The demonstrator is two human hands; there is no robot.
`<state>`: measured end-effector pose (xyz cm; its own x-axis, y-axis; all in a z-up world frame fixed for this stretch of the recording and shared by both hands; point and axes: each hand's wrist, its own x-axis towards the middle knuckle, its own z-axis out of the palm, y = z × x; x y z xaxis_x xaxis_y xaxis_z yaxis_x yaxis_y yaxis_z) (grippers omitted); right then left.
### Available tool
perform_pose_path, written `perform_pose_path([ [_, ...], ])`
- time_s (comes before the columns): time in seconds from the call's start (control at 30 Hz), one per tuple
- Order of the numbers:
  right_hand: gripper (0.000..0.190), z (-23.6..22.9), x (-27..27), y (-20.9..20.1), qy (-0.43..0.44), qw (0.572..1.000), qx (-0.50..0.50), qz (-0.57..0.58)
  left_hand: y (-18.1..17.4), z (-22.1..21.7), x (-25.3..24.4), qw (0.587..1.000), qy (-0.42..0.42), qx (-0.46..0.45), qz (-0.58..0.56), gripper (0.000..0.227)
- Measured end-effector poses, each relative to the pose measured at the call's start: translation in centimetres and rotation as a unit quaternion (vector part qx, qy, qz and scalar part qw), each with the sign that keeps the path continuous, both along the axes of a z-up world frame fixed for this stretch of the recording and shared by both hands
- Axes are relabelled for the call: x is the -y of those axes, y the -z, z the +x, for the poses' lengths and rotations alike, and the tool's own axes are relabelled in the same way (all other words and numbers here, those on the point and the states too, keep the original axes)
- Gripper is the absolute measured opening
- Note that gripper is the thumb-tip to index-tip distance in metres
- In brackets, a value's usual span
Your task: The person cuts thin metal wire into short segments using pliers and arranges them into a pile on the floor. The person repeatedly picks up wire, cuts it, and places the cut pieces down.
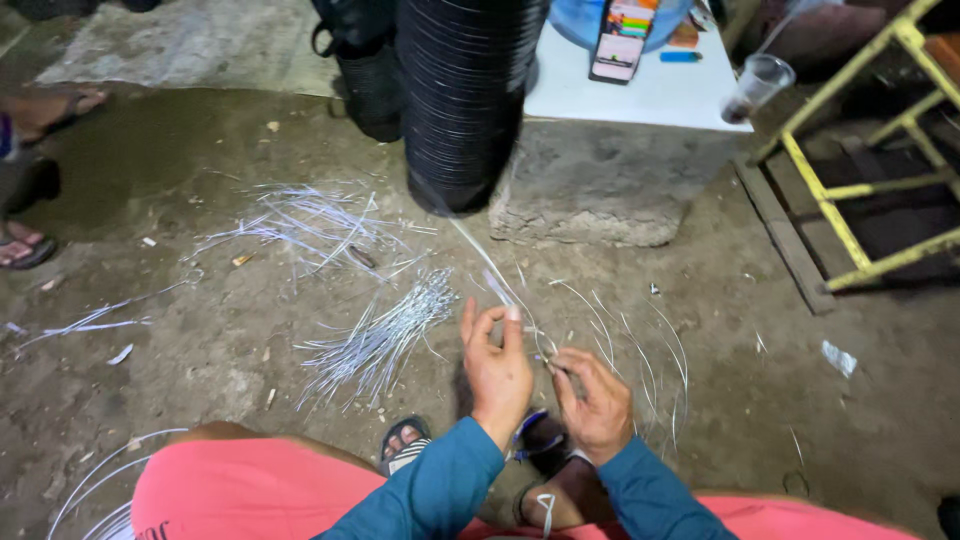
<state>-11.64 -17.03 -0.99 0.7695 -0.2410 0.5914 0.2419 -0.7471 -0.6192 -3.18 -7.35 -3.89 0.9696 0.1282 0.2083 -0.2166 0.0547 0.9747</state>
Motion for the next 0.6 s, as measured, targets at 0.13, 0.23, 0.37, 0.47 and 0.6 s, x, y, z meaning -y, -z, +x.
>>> perform_pose_path([
  [0.13, 0.014, -0.4, -1.1, 1.9, -0.029, 0.997, -0.066, 0.029, 0.2, 1.3, 0.2, 0.913, 0.068, -0.272, -0.295, 0.017],
  [0.23, 0.011, -0.8, -1.7, 3.5, -0.028, 0.973, -0.181, 0.141, -0.3, 2.6, -0.1, 0.911, 0.059, -0.246, -0.325, 0.015],
  [0.37, 0.011, -1.0, -1.9, 6.0, -0.089, 0.909, -0.253, 0.32, -0.9, 4.5, -0.9, 0.927, 0.027, -0.168, -0.335, 0.015],
  [0.47, 0.014, -1.3, -1.6, 8.1, -0.149, 0.862, -0.249, 0.415, -1.3, 6.6, -2.0, 0.945, -0.041, -0.132, -0.297, 0.019],
  [0.6, 0.012, -1.6, -0.2, 11.6, -0.165, 0.834, -0.245, 0.467, -1.9, 7.9, -3.1, 0.948, -0.056, -0.127, -0.285, 0.027],
])
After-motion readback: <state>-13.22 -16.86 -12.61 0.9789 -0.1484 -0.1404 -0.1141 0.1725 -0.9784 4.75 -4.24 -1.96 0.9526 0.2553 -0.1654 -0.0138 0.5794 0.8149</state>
